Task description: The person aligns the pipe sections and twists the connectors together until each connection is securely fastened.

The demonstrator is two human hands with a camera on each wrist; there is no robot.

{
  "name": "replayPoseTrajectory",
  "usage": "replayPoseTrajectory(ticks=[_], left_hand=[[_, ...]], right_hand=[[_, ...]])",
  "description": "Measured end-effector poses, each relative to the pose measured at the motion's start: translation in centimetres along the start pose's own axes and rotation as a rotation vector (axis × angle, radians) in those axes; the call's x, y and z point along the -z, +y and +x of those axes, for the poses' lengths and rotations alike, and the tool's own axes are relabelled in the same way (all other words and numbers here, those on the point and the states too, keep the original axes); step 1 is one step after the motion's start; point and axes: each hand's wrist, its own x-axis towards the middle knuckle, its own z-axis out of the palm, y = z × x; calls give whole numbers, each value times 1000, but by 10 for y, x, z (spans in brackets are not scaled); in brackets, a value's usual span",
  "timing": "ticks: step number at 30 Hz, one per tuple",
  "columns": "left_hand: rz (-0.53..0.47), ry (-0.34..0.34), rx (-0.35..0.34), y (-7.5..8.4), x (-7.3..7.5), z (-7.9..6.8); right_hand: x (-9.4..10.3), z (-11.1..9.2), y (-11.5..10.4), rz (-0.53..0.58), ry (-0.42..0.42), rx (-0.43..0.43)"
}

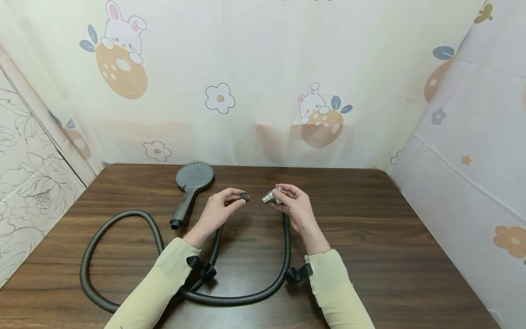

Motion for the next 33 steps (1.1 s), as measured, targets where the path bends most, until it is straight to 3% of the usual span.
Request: replayPoseTrajectory(ticks=[33], left_hand=[[5, 13, -7, 5, 0, 5]], right_hand=[[-18, 7, -4, 22, 79, -21]])
